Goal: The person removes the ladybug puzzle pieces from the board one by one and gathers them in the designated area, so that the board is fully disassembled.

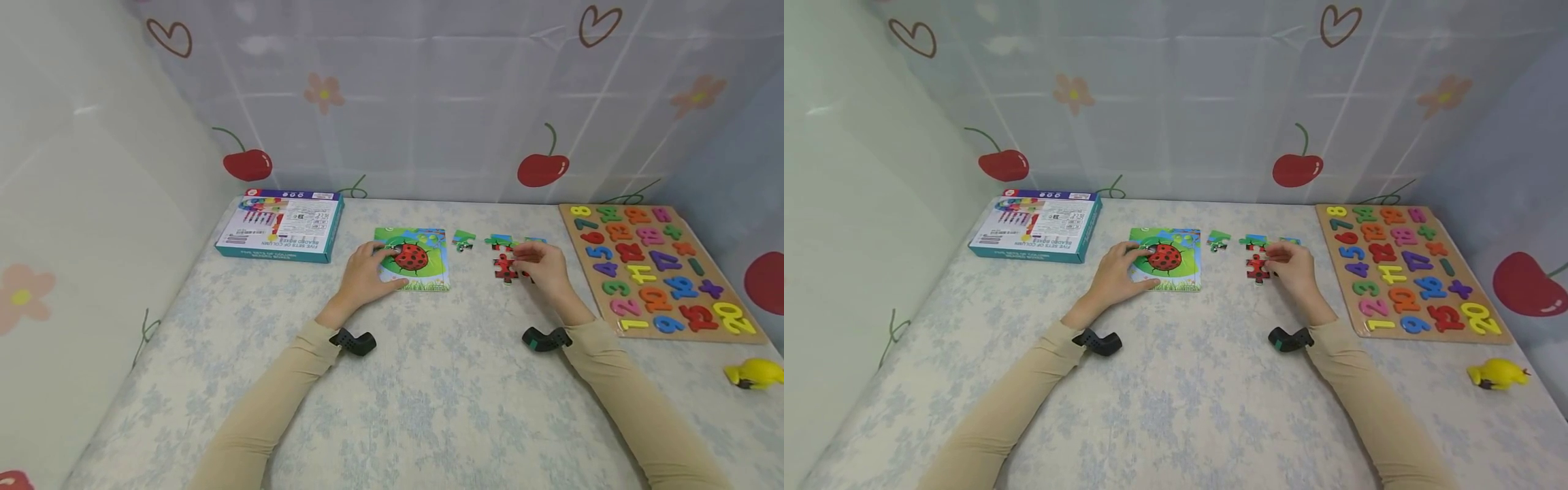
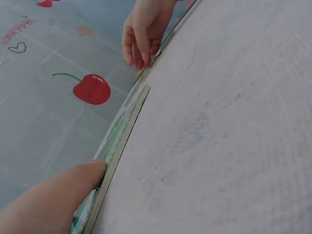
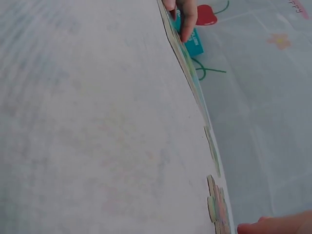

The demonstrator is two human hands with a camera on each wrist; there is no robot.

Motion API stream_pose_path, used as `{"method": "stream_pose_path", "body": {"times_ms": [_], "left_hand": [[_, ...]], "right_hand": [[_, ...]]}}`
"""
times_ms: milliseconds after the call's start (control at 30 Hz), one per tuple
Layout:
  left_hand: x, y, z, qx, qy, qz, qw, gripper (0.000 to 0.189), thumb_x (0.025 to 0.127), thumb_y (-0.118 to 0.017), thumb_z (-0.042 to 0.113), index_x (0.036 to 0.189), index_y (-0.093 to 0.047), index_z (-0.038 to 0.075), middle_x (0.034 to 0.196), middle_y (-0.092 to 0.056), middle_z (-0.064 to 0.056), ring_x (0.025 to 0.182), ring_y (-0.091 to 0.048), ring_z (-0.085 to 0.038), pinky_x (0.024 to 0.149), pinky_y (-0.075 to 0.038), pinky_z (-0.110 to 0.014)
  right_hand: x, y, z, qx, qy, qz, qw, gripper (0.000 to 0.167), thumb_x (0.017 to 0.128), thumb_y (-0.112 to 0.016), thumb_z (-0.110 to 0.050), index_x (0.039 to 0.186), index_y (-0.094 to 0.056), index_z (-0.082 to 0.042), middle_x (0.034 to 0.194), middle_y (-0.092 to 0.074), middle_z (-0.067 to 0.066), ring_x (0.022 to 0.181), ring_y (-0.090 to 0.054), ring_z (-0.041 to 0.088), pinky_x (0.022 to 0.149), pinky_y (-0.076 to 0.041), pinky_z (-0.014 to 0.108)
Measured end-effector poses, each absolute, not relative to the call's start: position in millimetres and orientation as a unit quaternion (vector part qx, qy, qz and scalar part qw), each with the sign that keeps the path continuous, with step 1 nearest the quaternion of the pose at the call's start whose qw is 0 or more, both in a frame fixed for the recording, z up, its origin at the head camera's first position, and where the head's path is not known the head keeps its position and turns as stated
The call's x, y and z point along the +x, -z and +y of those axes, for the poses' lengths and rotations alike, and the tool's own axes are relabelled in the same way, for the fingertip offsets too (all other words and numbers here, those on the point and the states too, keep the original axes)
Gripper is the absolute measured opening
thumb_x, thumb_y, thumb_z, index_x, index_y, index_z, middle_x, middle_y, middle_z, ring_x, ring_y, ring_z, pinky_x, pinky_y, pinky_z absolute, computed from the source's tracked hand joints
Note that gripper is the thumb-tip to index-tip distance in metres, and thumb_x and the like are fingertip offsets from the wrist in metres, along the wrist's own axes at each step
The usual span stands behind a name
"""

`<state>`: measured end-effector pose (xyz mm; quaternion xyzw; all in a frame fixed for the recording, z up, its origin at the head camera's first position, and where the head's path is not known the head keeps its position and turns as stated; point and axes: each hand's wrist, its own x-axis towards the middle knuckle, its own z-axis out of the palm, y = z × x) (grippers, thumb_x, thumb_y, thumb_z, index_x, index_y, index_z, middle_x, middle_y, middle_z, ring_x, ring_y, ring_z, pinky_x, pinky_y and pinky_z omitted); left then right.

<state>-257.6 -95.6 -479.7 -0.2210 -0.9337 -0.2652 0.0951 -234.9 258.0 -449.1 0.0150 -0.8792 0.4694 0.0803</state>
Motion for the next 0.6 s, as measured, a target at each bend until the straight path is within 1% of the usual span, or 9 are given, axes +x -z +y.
{"method": "stream_pose_path", "body": {"times_ms": [100,200,233,300,333,400,467,533,600], "left_hand": [[-258,479,-96,-0.196,0.273,-0.939,0.072,0.078,0.072,-0.075,0.054,0.131,-0.054,0.008,0.140,-0.042,-0.016,0.133,-0.037,-0.033,0.113,-0.028,-0.052],[-259,479,-97,-0.173,0.264,-0.947,0.052,0.088,0.072,-0.074,0.057,0.139,-0.046,0.006,0.145,-0.036,-0.015,0.137,-0.031,-0.032,0.116,-0.023,-0.051],[-259,479,-97,-0.167,0.257,-0.951,0.047,0.091,0.072,-0.073,0.058,0.141,-0.043,0.006,0.147,-0.034,-0.015,0.138,-0.030,-0.031,0.116,-0.023,-0.051],[-260,478,-98,-0.156,0.244,-0.957,0.035,0.097,0.072,-0.071,0.062,0.145,-0.038,0.007,0.150,-0.031,-0.014,0.141,-0.027,-0.030,0.118,-0.019,-0.051],[-260,478,-98,-0.150,0.239,-0.959,0.029,0.099,0.072,-0.070,0.064,0.146,-0.036,0.007,0.151,-0.030,-0.014,0.142,-0.026,-0.031,0.118,-0.017,-0.052],[-260,476,-98,-0.140,0.233,-0.962,0.016,0.102,0.071,-0.068,0.067,0.147,-0.034,0.008,0.154,-0.028,-0.014,0.145,-0.021,-0.031,0.119,-0.012,-0.054],[-260,475,-98,-0.132,0.229,-0.964,0.004,0.105,0.071,-0.067,0.069,0.149,-0.031,0.009,0.156,-0.025,-0.014,0.147,-0.017,-0.032,0.119,-0.007,-0.056],[-260,473,-98,-0.128,0.227,-0.966,-0.007,0.106,0.070,-0.067,0.070,0.150,-0.029,0.010,0.157,-0.023,-0.014,0.148,-0.014,-0.032,0.120,-0.004,-0.056],[-260,472,-99,-0.127,0.228,-0.965,-0.013,0.107,0.071,-0.066,0.070,0.150,-0.028,0.010,0.158,-0.023,-0.013,0.149,-0.013,-0.031,0.120,-0.004,-0.055]], "right_hand": [[-237,448,255,0.002,-0.469,-0.880,0.077,0.025,0.087,-0.063,0.001,0.111,-0.064,0.009,0.108,-0.064,0.029,0.073,-0.050,-0.014,0.062,-0.043,0.005],[-239,444,245,-0.008,-0.467,-0.882,0.063,0.025,0.089,-0.063,-0.002,0.112,-0.064,0.007,0.109,-0.064,0.028,0.072,-0.050,-0.012,0.061,-0.044,0.007],[-240,443,240,-0.008,-0.465,-0.883,0.057,0.025,0.089,-0.063,-0.003,0.112,-0.064,0.006,0.110,-0.064,0.027,0.074,-0.052,-0.009,0.062,-0.044,0.008],[-241,441,228,0.003,-0.468,-0.883,0.042,0.026,0.090,-0.062,-0.004,0.114,-0.064,0.006,0.111,-0.064,0.026,0.081,-0.057,0.001,0.066,-0.047,0.013],[-242,440,222,0.010,-0.469,-0.882,0.033,0.026,0.090,-0.061,-0.005,0.114,-0.063,0.006,0.112,-0.063,0.026,0.087,-0.058,0.007,0.072,-0.048,0.015],[-245,440,208,0.028,-0.478,-0.878,0.022,0.026,0.091,-0.061,-0.004,0.115,-0.063,0.006,0.112,-0.063,0.026,0.094,-0.060,0.022,0.079,-0.051,0.025],[-248,440,192,0.042,-0.490,-0.871,0.009,0.026,0.091,-0.061,-0.004,0.115,-0.063,0.006,0.113,-0.063,0.027,0.100,-0.059,0.033,0.085,-0.051,0.036],[-251,440,175,0.052,-0.500,-0.865,0.000,0.026,0.090,-0.061,-0.004,0.114,-0.063,0.007,0.112,-0.063,0.027,0.103,-0.058,0.038,0.089,-0.050,0.042],[-254,439,157,0.069,-0.510,-0.857,-0.009,0.026,0.090,-0.062,-0.002,0.114,-0.063,0.007,0.112,-0.062,0.028,0.104,-0.059,0.039,0.090,-0.050,0.045]]}}
